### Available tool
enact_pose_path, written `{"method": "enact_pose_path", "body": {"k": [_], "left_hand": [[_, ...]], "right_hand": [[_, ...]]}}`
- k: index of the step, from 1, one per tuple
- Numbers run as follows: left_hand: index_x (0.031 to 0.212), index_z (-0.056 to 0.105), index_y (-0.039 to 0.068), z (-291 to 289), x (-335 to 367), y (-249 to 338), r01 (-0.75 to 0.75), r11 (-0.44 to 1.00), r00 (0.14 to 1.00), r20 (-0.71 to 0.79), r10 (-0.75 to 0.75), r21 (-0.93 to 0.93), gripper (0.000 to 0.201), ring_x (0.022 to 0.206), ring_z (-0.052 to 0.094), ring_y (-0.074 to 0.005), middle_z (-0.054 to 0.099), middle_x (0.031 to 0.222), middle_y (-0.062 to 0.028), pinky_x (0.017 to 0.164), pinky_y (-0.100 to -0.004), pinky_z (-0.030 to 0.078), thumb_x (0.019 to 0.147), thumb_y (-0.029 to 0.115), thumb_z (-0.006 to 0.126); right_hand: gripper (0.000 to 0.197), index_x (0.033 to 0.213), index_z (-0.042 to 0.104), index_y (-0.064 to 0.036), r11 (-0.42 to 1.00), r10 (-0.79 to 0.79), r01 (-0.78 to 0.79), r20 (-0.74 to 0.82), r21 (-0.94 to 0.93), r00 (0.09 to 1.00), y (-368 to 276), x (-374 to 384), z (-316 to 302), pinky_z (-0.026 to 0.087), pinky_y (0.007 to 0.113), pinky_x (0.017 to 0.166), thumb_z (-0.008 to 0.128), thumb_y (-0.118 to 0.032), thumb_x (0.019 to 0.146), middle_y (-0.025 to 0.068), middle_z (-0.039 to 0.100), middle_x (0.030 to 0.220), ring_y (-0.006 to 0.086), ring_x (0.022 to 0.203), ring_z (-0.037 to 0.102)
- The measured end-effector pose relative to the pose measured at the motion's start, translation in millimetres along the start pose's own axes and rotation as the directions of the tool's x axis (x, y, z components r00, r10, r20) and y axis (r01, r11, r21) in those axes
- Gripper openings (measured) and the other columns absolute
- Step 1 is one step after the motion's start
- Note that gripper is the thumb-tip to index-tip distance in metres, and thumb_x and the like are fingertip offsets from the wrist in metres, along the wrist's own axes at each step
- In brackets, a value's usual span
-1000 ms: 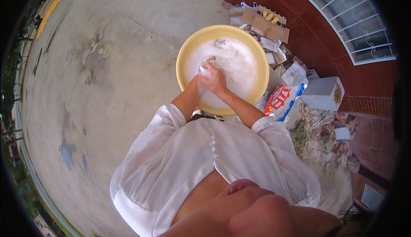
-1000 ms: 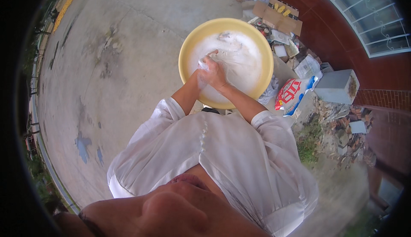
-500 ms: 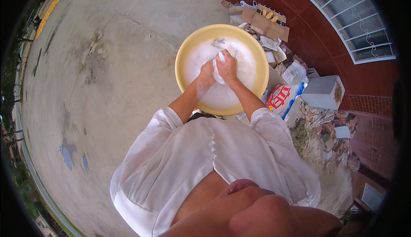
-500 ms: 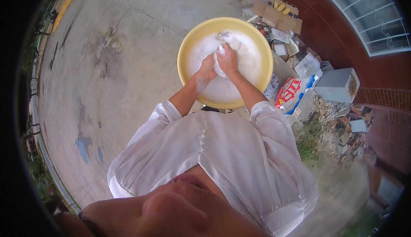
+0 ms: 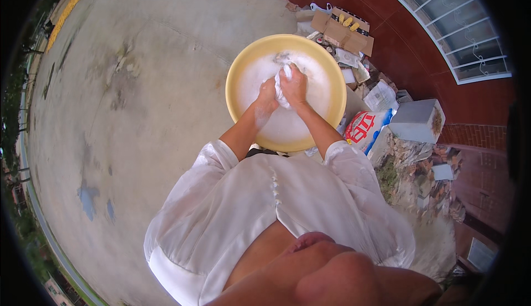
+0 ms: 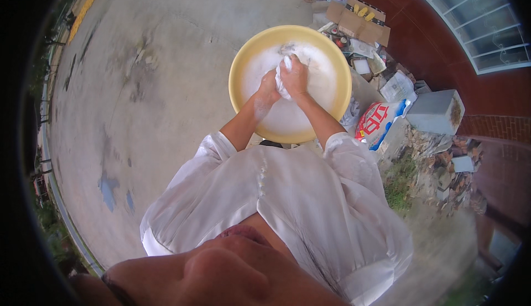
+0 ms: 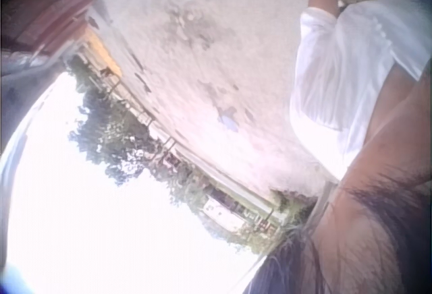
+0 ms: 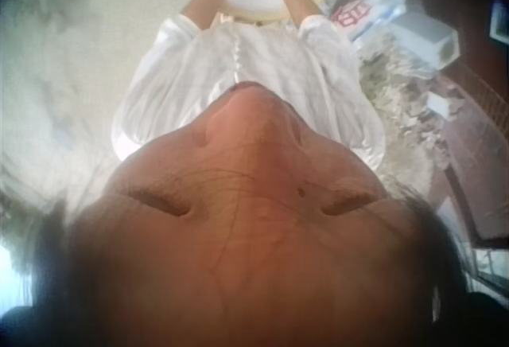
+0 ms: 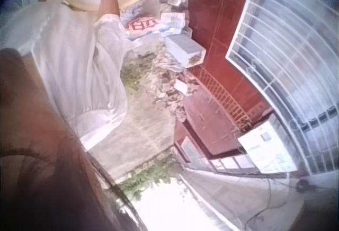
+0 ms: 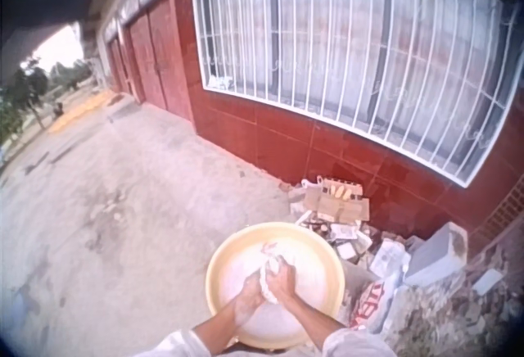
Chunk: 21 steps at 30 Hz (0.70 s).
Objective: The person washes clothes in a basin by scrubbing them by hand in soapy water.
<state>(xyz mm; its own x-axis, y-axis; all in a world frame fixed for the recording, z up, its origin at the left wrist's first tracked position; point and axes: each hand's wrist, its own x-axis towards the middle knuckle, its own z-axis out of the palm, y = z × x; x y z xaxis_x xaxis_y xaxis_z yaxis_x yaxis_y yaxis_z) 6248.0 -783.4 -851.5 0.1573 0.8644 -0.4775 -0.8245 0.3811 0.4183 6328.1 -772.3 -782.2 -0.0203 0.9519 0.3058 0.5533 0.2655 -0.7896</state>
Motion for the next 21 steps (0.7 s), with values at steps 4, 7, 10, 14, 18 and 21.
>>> {"method": "enact_pose_path", "body": {"k": [4, 7, 10, 14, 18, 21], "left_hand": [[0.110, 0.060, 0.003, -124, 60, -11, -0.005, 0.979, 0.844, 0.523, 0.114, -0.206, 0.027, 0.088, 0.065, -0.0227, 0.065, 0.100, -0.0087, 0.078, -0.0370, 0.055, 0.097, 0.022, 0.046], [0.110, 0.060, 0.003, -13, 22, -23, 0.042, 0.999, 0.999, 0.030, -0.042, 0.003, 0.027, 0.088, 0.065, -0.0232, 0.065, 0.100, -0.0088, 0.079, -0.0387, 0.055, 0.097, 0.023, 0.046], [0.107, 0.059, 0.004, -26, 32, -15, 0.004, 1.000, 1.000, -0.025, -0.005, -0.024, 0.023, 0.089, 0.065, -0.0231, 0.065, 0.102, -0.0093, 0.079, -0.0392, 0.055, 0.096, 0.020, 0.048], [0.103, 0.061, 0.008, -83, 64, 0, -0.024, 0.996, 0.980, 0.193, 0.040, -0.089, 0.019, 0.092, 0.065, -0.0221, 0.065, 0.101, -0.0082, 0.078, -0.0375, 0.054, 0.094, 0.019, 0.047], [0.101, 0.061, 0.010, -38, 60, 3, 0.006, 1.000, 0.998, 0.059, -0.008, 0.023, 0.020, 0.092, 0.064, -0.0216, 0.065, 0.099, -0.0079, 0.078, -0.0362, 0.054, 0.095, 0.020, 0.046], [0.104, 0.061, 0.009, -47, 66, 16, 0.037, 0.996, 0.998, 0.048, -0.041, 0.085, 0.023, 0.089, 0.064, -0.0224, 0.064, 0.100, -0.0083, 0.078, -0.0373, 0.054, 0.096, 0.025, 0.046]], "right_hand": [[0.015, 0.084, 0.056, -0.0044, 0.962, -0.244, 0.215, 0.177, 0.166, 0.954, -20, -35, 26, 0.047, 0.050, 0.063, 0.061, -0.018, 0.083, 0.0236, 0.061, 0.075, 0.0461, 0.073, 0.060], [0.017, 0.089, 0.058, -0.0022, 0.997, 0.060, -0.061, 0.024, 0.051, 0.998, 67, 6, 6, 0.049, 0.047, 0.063, 0.063, -0.017, 0.083, 0.0253, 0.061, 0.074, 0.0434, 0.073, 0.062], [0.016, 0.088, 0.058, -0.0029, 0.996, 0.075, -0.076, 0.024, 0.038, 0.997, 63, 8, 24, 0.049, 0.046, 0.062, 0.063, -0.017, 0.083, 0.0254, 0.060, 0.073, 0.0439, 0.073, 0.061], [0.018, 0.088, 0.057, -0.0028, 0.976, -0.193, 0.181, 0.095, 0.122, 0.977, 24, -22, 56, 0.048, 0.047, 0.061, 0.064, -0.018, 0.083, 0.0245, 0.061, 0.074, 0.0451, 0.072, 0.060], [0.016, 0.087, 0.057, -0.0026, 1.000, 0.020, -0.021, 0.054, 0.012, 0.998, 67, 32, 44, 0.048, 0.047, 0.061, 0.063, -0.017, 0.084, 0.0244, 0.062, 0.074, 0.0445, 0.071, 0.061], [0.016, 0.087, 0.057, -0.0032, 0.999, 0.018, -0.018, 0.006, -0.028, 1.000, 35, 21, 44, 0.048, 0.049, 0.061, 0.063, -0.018, 0.084, 0.0234, 0.063, 0.074, 0.0442, 0.071, 0.062]]}}
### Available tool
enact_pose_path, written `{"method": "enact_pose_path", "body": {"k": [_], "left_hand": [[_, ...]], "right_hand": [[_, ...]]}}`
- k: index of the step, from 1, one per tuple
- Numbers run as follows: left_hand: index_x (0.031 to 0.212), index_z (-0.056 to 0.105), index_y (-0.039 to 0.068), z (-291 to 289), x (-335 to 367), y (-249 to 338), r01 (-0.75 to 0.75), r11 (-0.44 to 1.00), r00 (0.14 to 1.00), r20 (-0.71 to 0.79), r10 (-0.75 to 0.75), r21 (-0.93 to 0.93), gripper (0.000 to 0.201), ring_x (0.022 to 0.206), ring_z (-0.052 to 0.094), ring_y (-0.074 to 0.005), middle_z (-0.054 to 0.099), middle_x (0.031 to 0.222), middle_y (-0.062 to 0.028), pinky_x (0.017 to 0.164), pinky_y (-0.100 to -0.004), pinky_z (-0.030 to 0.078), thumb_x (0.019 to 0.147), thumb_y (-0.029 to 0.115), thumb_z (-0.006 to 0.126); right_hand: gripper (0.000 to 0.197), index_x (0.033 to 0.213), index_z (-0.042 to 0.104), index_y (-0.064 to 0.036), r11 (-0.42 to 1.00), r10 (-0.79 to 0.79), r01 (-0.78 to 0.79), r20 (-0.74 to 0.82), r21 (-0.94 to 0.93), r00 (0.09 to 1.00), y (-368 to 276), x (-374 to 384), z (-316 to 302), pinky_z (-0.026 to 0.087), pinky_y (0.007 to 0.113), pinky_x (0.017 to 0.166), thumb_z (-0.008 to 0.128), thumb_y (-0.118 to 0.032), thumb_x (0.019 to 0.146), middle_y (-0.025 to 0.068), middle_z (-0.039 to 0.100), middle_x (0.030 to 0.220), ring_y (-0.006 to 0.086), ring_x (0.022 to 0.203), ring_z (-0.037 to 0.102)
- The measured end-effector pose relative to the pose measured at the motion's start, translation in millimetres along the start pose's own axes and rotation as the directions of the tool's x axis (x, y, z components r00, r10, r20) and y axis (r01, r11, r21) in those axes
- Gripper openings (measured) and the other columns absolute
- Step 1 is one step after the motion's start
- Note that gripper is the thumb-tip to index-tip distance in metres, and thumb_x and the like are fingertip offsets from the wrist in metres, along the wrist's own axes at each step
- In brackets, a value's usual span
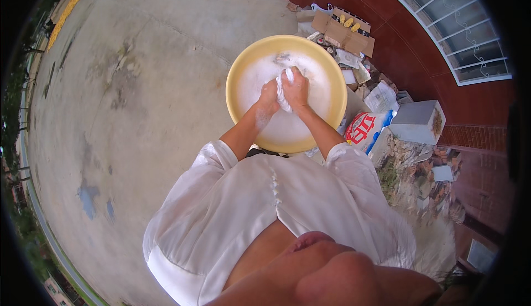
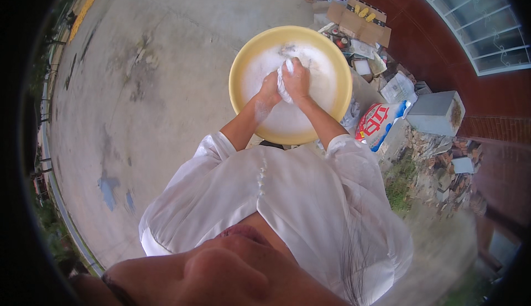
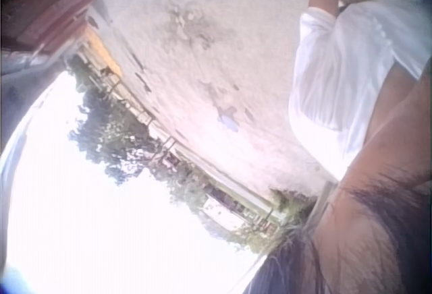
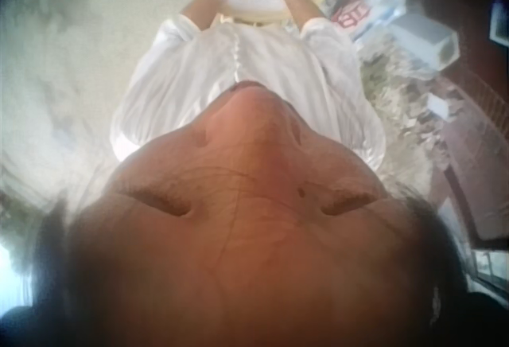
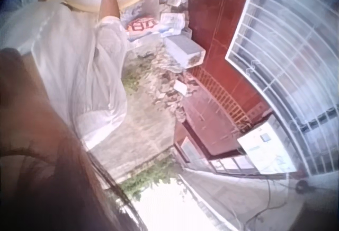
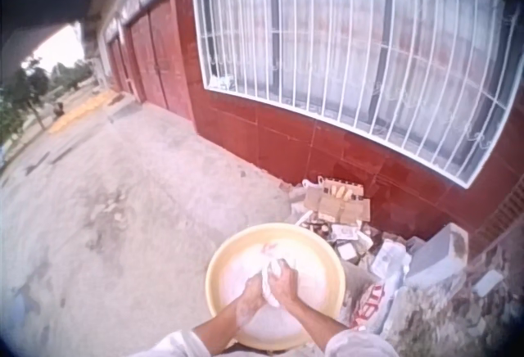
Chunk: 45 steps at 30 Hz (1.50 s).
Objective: The person washes clothes in a basin by scrubbing them by hand in soapy water.
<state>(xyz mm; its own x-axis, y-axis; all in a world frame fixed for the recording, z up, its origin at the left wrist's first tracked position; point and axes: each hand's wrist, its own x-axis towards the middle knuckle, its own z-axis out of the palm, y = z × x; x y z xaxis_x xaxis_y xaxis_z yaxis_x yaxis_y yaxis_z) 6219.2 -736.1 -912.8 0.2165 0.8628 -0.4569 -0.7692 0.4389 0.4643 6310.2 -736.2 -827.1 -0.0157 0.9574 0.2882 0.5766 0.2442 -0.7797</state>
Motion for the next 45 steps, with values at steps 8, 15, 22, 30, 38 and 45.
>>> {"method": "enact_pose_path", "body": {"k": [8, 15, 22, 30, 38, 45], "left_hand": [[0.125, 0.049, -0.001, 52, -48, 63, 0.015, 0.992, 0.989, -0.151, 0.004, 0.122, 0.038, 0.099, 0.065, -0.0235, 0.063, 0.110, -0.0145, 0.086, -0.0391, 0.054, 0.097, 0.025, 0.048], [0.140, 0.037, 0.001, 18, 118, 62, -0.185, -0.247, 0.687, 0.305, 0.660, 0.951, 0.060, 0.111, 0.056, -0.0461, 0.053, 0.127, -0.0294, 0.093, -0.0515, 0.046, 0.086, 0.014, 0.059], [0.139, 0.042, 0.014, -75, 455, 49, -0.049, -0.556, 0.579, 0.477, 0.661, 0.830, 0.051, 0.114, 0.054, -0.0451, 0.050, 0.134, -0.0231, 0.097, -0.0491, 0.044, 0.091, 0.027, 0.050], [0.118, 0.058, 0.001, -52, 513, 83, -0.134, -0.247, 0.825, 0.246, 0.509, 0.960, 0.035, 0.091, 0.063, -0.0351, 0.066, 0.099, -0.0174, 0.078, -0.0455, 0.051, 0.088, 0.018, 0.051], [0.107, 0.059, 0.006, 113, 72, 66, 0.053, 0.915, 0.966, -0.251, 0.053, 0.400, 0.046, 0.083, 0.065, -0.0208, 0.067, 0.088, -0.0066, 0.066, -0.0322, 0.055, 0.098, 0.048, 0.043], [0.115, 0.056, 0.008, 48, -52, 8, -0.012, 0.996, 0.981, 0.189, 0.029, -0.086, 0.042, 0.091, 0.063, -0.0207, 0.064, 0.106, -0.0069, 0.078, -0.0370, 0.055, 0.098, 0.044, 0.045]], "right_hand": [[0.029, 0.096, 0.060, 0.0036, 0.991, 0.122, -0.126, -0.107, -0.036, 0.987, 72, 69, -9, 0.048, 0.047, 0.074, 0.061, -0.025, 0.089, 0.0273, 0.065, 0.088, 0.0439, 0.085, 0.063], [0.035, 0.119, 0.053, -0.0046, 0.998, -0.042, 0.045, 0.074, -0.032, 0.996, 172, 176, 48, 0.045, 0.047, 0.088, 0.059, -0.022, 0.089, 0.0226, 0.063, 0.109, 0.0406, 0.102, 0.059], [0.034, 0.120, 0.053, -0.0033, 0.977, -0.025, 0.069, 0.213, -0.202, 0.977, 356, 361, 216, 0.048, 0.047, 0.080, 0.057, -0.013, 0.088, 0.0226, 0.064, 0.096, 0.0412, 0.092, 0.061], [0.028, 0.106, 0.063, 0.0003, 0.858, 0.009, 0.135, 0.278, -0.495, 0.961, 409, 441, 221, 0.047, 0.046, 0.086, 0.059, -0.012, 0.082, 0.0255, 0.065, 0.095, 0.0401, 0.092, 0.063], [0.028, 0.103, 0.066, -0.0020, 0.936, 0.196, -0.217, 0.103, 0.277, 0.975, 97, 169, 2, 0.051, 0.034, 0.072, 0.069, -0.021, 0.083, 0.0160, 0.069, 0.092, 0.0237, 0.082, 0.066], [0.024, 0.092, 0.067, -0.0010, 0.943, -0.331, 0.317, 0.186, 0.099, 0.925, -81, -49, -64, 0.049, 0.041, 0.069, 0.069, -0.023, 0.082, 0.0191, 0.066, 0.084, 0.0349, 0.079, 0.064]]}}
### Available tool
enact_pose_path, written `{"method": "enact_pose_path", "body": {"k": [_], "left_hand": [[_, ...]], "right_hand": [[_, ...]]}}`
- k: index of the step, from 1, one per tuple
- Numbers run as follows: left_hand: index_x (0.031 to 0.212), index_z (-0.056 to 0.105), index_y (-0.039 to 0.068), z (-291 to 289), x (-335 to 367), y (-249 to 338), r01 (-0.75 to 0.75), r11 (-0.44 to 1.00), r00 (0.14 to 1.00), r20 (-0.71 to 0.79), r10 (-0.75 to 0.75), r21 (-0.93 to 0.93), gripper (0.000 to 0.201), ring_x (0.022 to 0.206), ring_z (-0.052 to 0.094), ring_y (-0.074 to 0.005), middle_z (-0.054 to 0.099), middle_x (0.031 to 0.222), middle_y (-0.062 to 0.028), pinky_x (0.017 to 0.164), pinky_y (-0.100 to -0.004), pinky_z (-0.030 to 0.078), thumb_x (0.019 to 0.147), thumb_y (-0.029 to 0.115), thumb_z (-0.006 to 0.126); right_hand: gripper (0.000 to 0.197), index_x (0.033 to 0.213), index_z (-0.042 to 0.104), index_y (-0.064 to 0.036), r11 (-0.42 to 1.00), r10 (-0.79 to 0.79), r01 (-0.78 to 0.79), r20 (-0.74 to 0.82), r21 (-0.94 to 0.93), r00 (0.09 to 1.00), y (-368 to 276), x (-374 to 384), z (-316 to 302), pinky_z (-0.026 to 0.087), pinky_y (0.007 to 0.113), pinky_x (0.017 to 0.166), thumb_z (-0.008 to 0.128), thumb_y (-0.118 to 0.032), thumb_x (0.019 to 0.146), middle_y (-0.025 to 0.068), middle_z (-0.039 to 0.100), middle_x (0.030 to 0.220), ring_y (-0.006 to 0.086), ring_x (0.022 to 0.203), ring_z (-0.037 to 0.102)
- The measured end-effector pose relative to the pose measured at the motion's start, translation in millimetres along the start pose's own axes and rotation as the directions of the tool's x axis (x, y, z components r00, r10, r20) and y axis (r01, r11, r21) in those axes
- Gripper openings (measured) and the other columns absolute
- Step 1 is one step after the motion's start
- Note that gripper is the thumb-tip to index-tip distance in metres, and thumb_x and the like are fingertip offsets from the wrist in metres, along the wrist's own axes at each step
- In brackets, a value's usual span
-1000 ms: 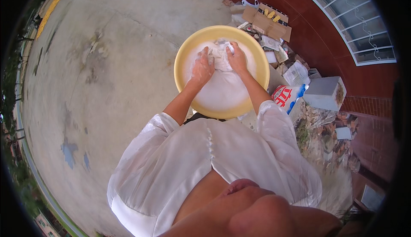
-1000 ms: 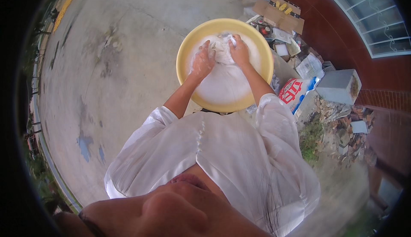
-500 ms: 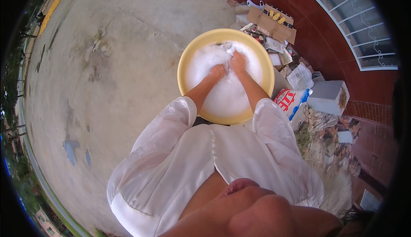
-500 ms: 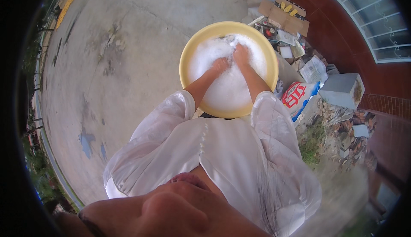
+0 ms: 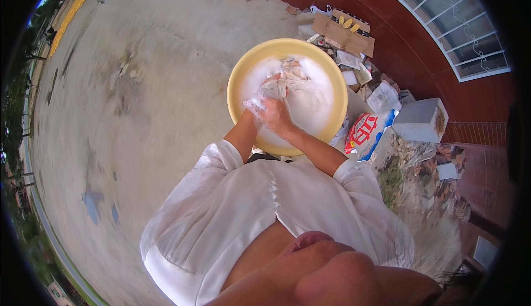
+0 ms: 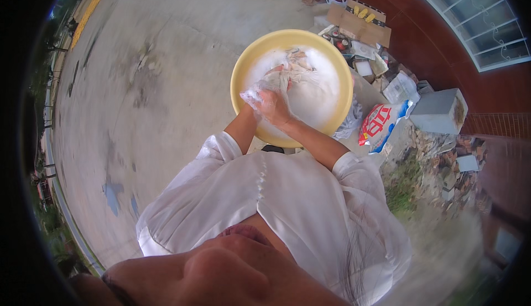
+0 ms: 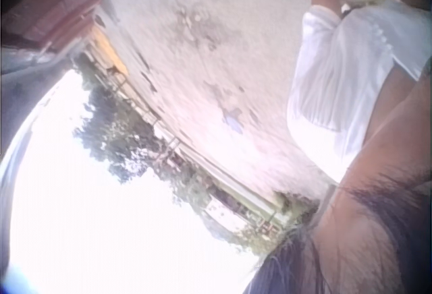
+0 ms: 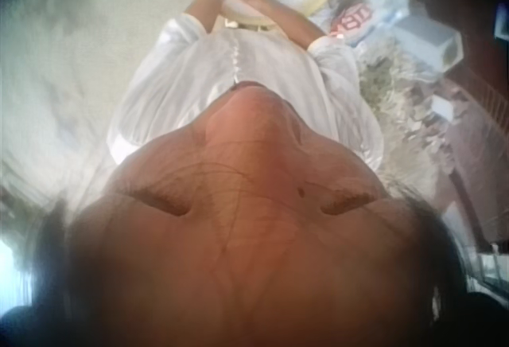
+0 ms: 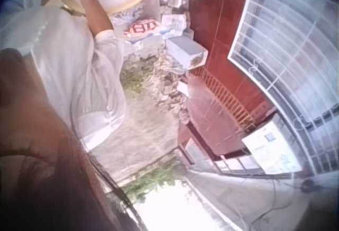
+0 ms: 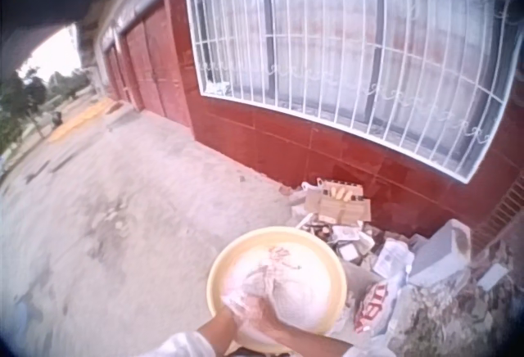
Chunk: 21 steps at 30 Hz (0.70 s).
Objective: The person washes clothes in a basin by scrubbing them by hand in soapy water.
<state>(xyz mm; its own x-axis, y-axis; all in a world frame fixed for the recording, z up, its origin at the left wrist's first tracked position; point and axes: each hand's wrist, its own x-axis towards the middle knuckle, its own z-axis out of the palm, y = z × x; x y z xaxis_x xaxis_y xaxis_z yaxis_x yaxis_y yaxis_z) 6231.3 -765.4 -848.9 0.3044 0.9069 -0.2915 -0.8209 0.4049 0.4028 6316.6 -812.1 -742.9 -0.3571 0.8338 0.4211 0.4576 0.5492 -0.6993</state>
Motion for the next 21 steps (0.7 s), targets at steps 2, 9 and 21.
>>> {"method": "enact_pose_path", "body": {"k": [2, 9, 21], "left_hand": [[0.115, 0.057, 0.009, 0, 0, -10, -0.047, 0.997, 0.998, -0.037, 0.049, 0.059, 0.040, 0.090, 0.063, -0.0203, 0.063, 0.106, -0.0066, 0.078, -0.0368, 0.054, 0.098, 0.044, 0.046], [0.106, 0.059, 0.013, 26, 41, -21, -0.212, 0.918, 0.935, -0.205, 0.291, 0.335, 0.027, 0.084, 0.061, -0.0161, 0.062, 0.100, -0.0038, 0.074, -0.0339, 0.053, 0.097, 0.037, 0.050], [0.113, 0.059, 0.008, -28, 151, 12, -0.012, 0.995, 0.996, 0.085, 0.020, -0.097, 0.030, 0.093, 0.065, -0.0218, 0.066, 0.103, -0.0082, 0.080, -0.0368, 0.054, 0.100, 0.030, 0.042]], "right_hand": [[0.024, 0.087, 0.065, -0.0002, 1.000, -0.009, 0.009, 0.018, 0.015, 1.000, 15, -6, 10, 0.048, 0.046, 0.073, 0.067, -0.024, 0.082, 0.0198, 0.065, 0.083, 0.0365, 0.080, 0.062], [0.023, 0.077, 0.066, 0.0023, 0.951, 0.261, -0.289, -0.213, -0.112, 0.941, 161, 36, 19, 0.048, 0.042, 0.055, 0.065, -0.020, 0.083, 0.0206, 0.063, 0.067, 0.0334, 0.056, 0.061], [0.019, 0.081, 0.067, 0.0014, 0.949, 0.309, -0.314, -0.121, -0.030, 0.943, 174, 109, 16, 0.050, 0.044, 0.063, 0.063, -0.017, 0.081, 0.0233, 0.063, 0.072, 0.0399, 0.067, 0.063]]}}
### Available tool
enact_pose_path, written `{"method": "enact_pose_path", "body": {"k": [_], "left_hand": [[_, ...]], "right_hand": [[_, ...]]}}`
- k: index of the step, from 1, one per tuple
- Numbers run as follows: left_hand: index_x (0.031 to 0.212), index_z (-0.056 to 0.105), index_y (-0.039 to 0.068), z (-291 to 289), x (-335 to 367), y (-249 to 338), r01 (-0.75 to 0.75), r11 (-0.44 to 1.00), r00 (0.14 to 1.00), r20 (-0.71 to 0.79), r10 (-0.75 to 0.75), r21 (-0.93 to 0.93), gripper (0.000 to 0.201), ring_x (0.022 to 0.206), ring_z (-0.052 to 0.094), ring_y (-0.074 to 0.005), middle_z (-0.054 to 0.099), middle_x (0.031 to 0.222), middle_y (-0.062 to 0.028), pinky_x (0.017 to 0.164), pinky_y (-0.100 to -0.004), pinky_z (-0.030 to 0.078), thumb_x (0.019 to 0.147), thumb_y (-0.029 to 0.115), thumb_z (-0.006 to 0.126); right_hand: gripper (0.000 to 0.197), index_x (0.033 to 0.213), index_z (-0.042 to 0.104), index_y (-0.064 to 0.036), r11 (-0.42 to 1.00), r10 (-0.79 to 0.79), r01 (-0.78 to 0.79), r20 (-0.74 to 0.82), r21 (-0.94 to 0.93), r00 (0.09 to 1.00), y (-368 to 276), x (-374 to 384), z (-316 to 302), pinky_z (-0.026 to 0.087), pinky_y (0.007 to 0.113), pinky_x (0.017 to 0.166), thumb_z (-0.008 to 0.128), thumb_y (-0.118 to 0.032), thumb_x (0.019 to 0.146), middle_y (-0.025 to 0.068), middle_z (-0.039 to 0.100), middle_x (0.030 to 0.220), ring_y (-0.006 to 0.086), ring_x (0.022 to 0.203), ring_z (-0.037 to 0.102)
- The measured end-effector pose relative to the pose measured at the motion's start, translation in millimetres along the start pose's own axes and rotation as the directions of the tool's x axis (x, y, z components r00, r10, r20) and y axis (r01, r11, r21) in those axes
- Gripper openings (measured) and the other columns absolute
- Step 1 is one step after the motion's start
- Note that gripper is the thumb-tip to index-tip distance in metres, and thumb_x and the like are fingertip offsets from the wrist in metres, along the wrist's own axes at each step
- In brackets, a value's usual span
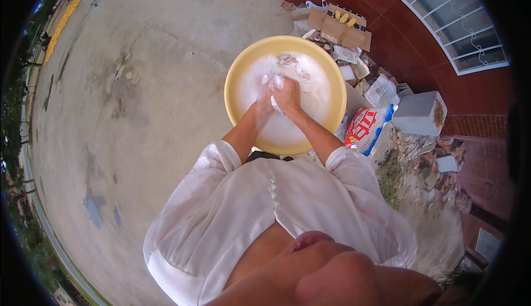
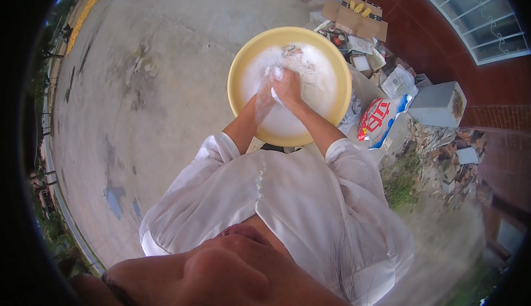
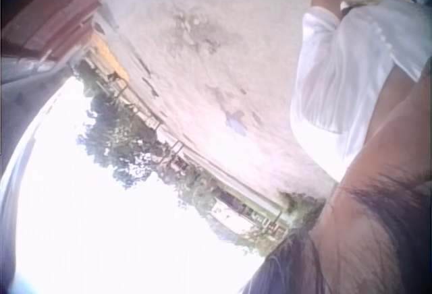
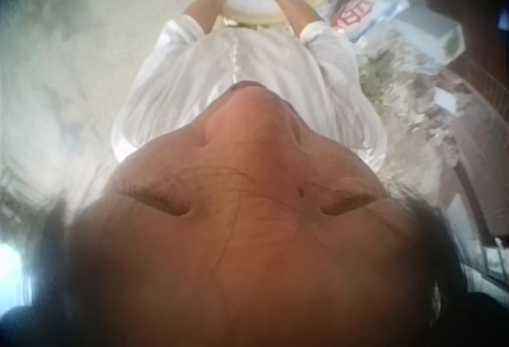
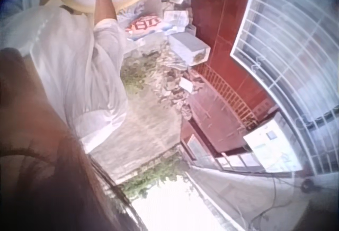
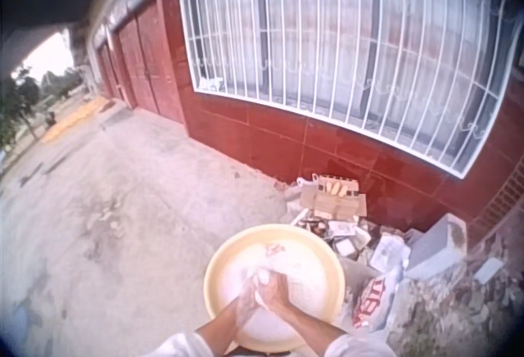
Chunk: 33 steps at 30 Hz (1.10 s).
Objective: The person washes clothes in a basin by scrubbing them by hand in soapy water.
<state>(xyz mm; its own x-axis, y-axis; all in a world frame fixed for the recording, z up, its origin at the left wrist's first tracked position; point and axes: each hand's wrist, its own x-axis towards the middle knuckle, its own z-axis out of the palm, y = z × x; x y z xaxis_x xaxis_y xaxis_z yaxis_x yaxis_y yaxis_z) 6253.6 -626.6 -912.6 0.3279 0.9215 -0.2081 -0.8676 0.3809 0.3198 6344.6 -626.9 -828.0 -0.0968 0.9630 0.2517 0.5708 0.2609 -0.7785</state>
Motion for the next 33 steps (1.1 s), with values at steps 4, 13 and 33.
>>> {"method": "enact_pose_path", "body": {"k": [4, 13, 33], "left_hand": [[0.114, 0.059, 0.008, -28, 45, 14, 0.177, 0.981, 0.965, 0.210, -0.158, -0.077, 0.028, 0.094, 0.064, -0.0209, 0.066, 0.104, -0.0077, 0.081, -0.0354, 0.055, 0.100, 0.028, 0.045], [0.110, 0.059, 0.009, -69, 84, 6, -0.172, 0.972, 0.985, 0.023, 0.170, 0.163, 0.029, 0.092, 0.063, -0.0207, 0.064, 0.103, -0.0064, 0.083, -0.0387, 0.053, 0.101, 0.031, 0.042], [0.106, 0.062, 0.007, 36, 99, -80, 0.040, 0.985, 0.963, -0.269, 0.007, 0.170, 0.029, 0.088, 0.065, -0.0232, 0.065, 0.100, -0.0080, 0.079, -0.0361, 0.054, 0.098, 0.030, 0.046]], "right_hand": [[0.018, 0.085, 0.066, -0.0001, 0.991, -0.111, 0.108, 0.030, 0.078, 0.993, 15, 27, 13, 0.050, 0.045, 0.069, 0.066, -0.017, 0.078, 0.0240, 0.064, 0.080, 0.0431, 0.077, 0.062], [0.019, 0.083, 0.067, 0.0002, 0.973, -0.225, 0.223, 0.043, 0.058, 0.973, -1, 46, 9, 0.050, 0.048, 0.068, 0.066, -0.018, 0.078, 0.0254, 0.064, 0.079, 0.0442, 0.076, 0.062], [0.012, 0.087, 0.066, -0.0036, 0.996, -0.045, 0.043, 0.029, 0.077, 0.999, 93, 39, -83, 0.049, 0.047, 0.072, 0.063, -0.013, 0.080, 0.0240, 0.064, 0.083, 0.0439, 0.083, 0.062]]}}
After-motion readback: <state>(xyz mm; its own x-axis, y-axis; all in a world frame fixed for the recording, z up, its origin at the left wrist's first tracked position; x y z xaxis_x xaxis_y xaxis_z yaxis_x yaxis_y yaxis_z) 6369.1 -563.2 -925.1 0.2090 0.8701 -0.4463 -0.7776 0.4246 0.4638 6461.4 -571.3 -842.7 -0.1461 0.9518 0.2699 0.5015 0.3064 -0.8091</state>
